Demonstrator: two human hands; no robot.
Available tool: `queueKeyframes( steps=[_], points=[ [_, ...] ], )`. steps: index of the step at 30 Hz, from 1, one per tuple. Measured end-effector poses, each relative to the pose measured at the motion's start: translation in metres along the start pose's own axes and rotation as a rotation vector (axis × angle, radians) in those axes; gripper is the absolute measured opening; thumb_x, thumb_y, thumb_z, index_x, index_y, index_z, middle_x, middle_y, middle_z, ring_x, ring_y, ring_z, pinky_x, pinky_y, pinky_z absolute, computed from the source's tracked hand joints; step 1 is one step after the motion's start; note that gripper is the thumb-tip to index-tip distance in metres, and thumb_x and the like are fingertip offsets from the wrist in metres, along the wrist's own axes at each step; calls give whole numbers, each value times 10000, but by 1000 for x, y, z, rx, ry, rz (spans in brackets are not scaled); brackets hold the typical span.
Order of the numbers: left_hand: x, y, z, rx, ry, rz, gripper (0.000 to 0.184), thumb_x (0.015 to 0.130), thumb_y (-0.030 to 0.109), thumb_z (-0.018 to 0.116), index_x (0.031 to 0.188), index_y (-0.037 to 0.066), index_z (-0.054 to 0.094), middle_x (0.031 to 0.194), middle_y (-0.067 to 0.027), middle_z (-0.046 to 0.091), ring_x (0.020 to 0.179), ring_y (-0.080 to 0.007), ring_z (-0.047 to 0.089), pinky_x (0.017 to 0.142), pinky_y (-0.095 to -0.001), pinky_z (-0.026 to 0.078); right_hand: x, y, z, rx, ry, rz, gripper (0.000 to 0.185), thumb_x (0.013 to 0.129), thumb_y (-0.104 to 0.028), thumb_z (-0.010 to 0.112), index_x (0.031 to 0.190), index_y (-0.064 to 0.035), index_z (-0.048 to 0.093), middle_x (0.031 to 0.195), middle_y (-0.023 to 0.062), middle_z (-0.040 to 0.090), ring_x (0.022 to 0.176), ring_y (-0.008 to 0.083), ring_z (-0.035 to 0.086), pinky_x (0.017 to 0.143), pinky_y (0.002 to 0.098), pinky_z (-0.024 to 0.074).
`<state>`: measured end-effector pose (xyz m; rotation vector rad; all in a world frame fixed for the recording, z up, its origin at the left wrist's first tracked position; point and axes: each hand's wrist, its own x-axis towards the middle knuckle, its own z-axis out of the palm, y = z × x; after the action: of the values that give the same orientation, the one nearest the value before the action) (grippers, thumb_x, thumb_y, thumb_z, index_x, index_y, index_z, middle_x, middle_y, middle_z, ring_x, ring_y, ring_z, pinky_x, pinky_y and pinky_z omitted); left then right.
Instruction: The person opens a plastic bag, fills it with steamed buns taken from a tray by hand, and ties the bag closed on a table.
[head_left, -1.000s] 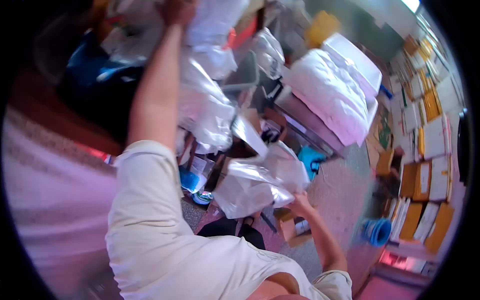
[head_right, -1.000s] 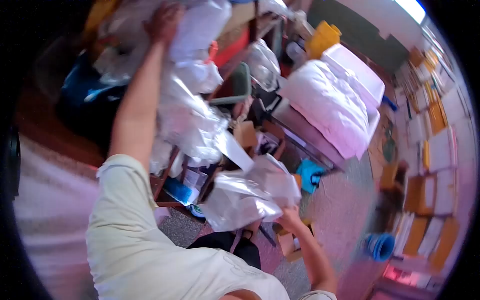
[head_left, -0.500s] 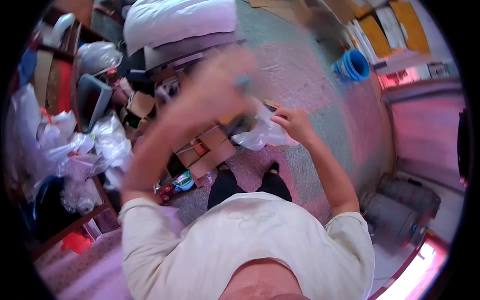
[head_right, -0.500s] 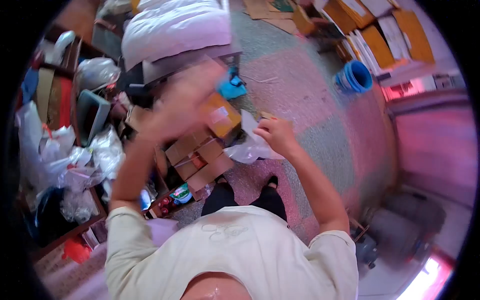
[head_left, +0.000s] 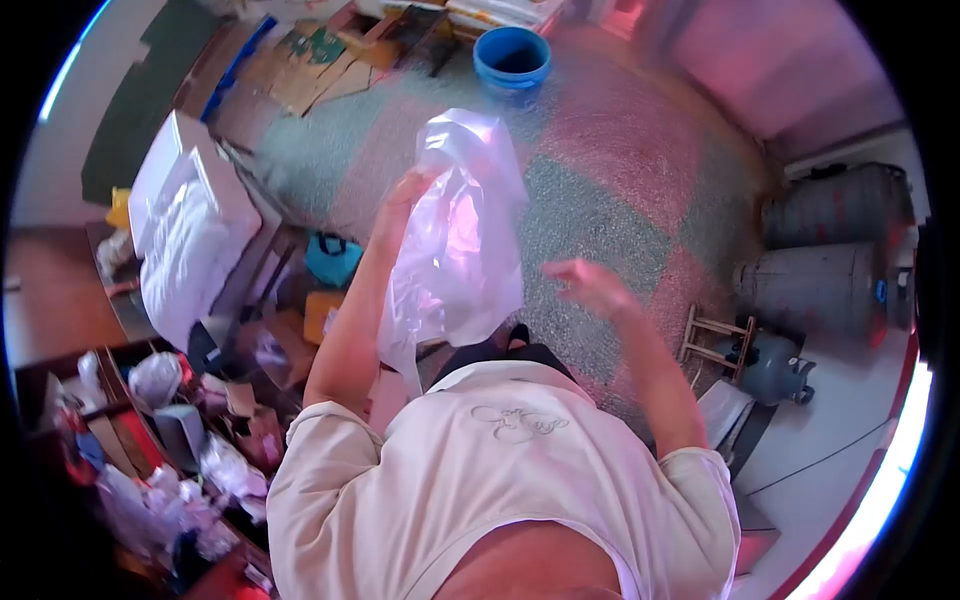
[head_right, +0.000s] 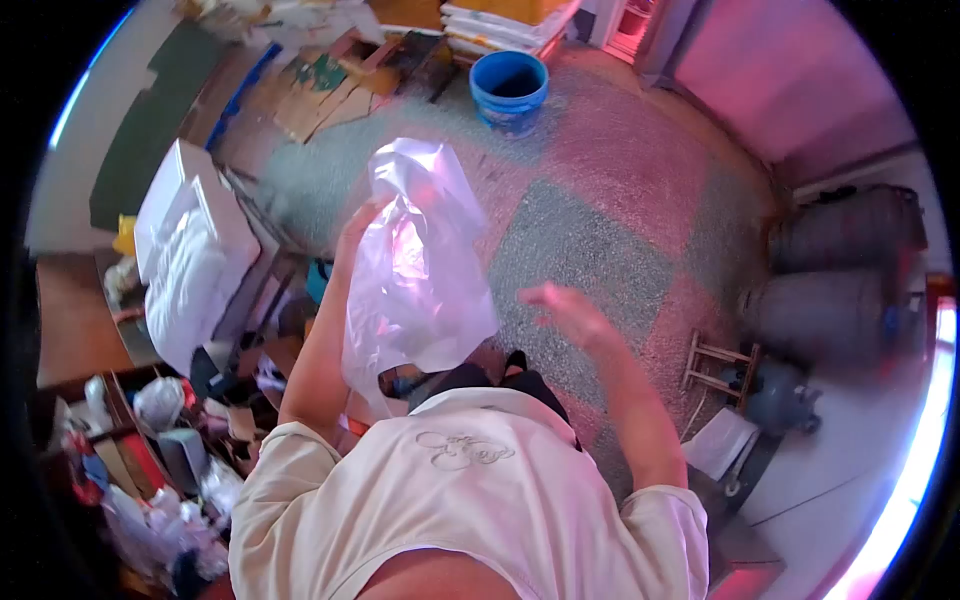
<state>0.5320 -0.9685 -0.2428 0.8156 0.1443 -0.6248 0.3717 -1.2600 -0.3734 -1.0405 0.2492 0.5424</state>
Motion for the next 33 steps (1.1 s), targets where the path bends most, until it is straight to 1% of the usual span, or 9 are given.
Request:
queueKeyframes(
  steps=[3,6,10,14,17,22,30,32,33],
  points=[
    [82,-3,67,235,46,49,245,880,186,564,1060,29,621,931,-60,647,817,-153,638,745,-278,519,46,5,-22,418,-320,-85,610,890,-428,571,1356,-48,465,1379,122,467,1227,251,473,1033,425,349],
    [168,0,108,538,218,148,212,884,211,595,1004,42,638,887,-46,645,796,-136,623,712,-269,502,90,-74,-53,627,-246,-163,510,875,-300,626,1293,-34,507,1267,120,550,1125,251,547,1001,446,408],
    [304,18,118,708,293,237,187,889,242,616,932,63,645,772,-6,611,668,-89,566,583,-237,440,138,-185,-198,576,294,-315,301,817,-14,652,1109,-13,578,1014,83,634,930,203,618,846,316,517],
    [456,31,124,1150,295,82,188,900,248,615,849,70,651,644,34,545,509,-54,476,451,-203,340,163,-314,-348,147,684,-455,294,813,9,638,1102,-36,610,989,62,631,912,183,609,803,300,510],
    [579,-1,174,771,216,206,199,892,229,620,779,68,650,609,36,533,466,-54,457,410,-205,311,181,-410,-423,-173,871,-498,327,799,10,643,1122,-36,614,986,51,635,887,171,604,775,299,508],
    [744,-4,308,873,108,330,158,855,180,634,770,51,669,631,18,556,518,-67,487,454,-224,364,229,-511,-601,-831,1152,-432,369,793,-55,662,1157,-53,603,985,85,652,854,183,621,768,307,506],
    [930,-63,412,1004,-19,-104,126,818,158,637,760,46,636,675,22,558,590,-76,506,519,-246,401,440,-823,-715,-1217,613,-562,344,817,-172,616,1134,-41,584,1023,162,615,948,312,617,809,378,487],
    [976,-65,437,868,-18,-153,123,820,162,645,781,47,630,696,24,558,612,-73,507,530,-241,397,525,-882,-764,-1533,585,-921,355,840,-209,599,1141,-21,580,987,163,613,974,320,609,854,399,478],
    [997,-67,443,803,-11,-189,124,822,165,649,792,47,627,706,25,558,623,-72,508,536,-238,395,561,-907,-784,-1606,601,-914,351,844,-219,600,1132,-17,585,995,166,615,986,323,606,871,404,474]
  ],
)
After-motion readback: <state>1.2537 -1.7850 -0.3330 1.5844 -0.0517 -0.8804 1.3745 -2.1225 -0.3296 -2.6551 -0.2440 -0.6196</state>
